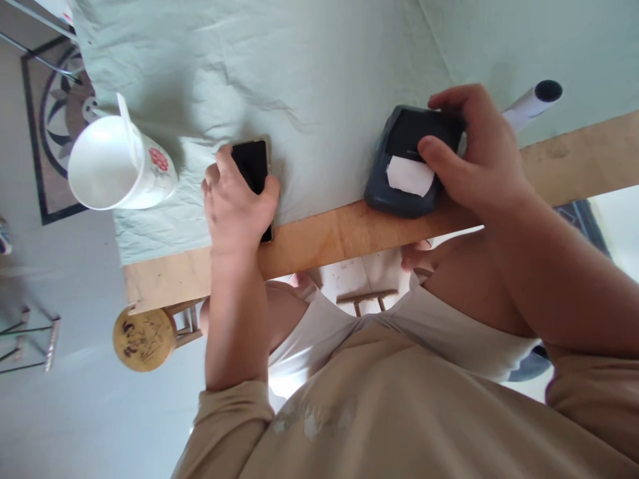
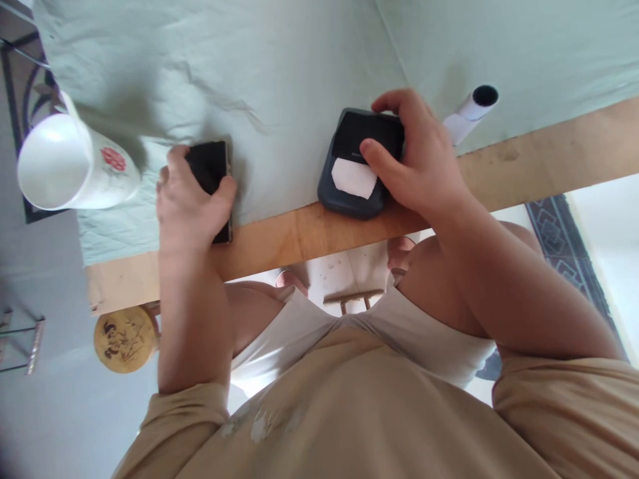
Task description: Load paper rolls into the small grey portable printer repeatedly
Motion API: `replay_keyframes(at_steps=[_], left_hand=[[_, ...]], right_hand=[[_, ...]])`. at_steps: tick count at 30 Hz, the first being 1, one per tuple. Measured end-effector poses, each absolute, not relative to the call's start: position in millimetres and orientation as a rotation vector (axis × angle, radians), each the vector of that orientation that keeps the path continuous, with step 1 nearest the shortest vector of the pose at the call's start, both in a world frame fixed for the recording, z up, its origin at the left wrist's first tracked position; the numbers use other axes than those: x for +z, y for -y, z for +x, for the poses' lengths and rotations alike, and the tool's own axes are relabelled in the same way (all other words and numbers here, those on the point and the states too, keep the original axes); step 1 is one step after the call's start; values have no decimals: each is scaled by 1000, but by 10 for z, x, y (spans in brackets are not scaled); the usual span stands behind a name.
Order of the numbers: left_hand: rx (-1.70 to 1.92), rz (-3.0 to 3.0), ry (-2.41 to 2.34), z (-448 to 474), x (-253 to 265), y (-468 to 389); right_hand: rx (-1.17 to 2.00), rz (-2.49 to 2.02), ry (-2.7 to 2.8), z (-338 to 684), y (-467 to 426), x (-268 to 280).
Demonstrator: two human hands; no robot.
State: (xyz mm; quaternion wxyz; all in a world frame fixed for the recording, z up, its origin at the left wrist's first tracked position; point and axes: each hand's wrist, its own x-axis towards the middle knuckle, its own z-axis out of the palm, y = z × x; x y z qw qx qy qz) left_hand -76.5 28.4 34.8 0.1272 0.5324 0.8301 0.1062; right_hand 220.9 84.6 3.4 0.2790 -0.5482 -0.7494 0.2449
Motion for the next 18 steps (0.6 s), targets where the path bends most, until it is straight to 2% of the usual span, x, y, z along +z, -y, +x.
replay_keyframes(at_steps=[5, 15, 18], left_hand=[[319, 1502, -2541, -734, 330, -304], [185, 1573, -2476, -815, 453, -316], [384, 1465, -2330, -1012, 454, -273]], right_hand=[[547, -1300, 2080, 2238, -793, 9], [521, -1237, 2092, 2263, -797, -24], [532, -1235, 2073, 2281, -789, -29]])
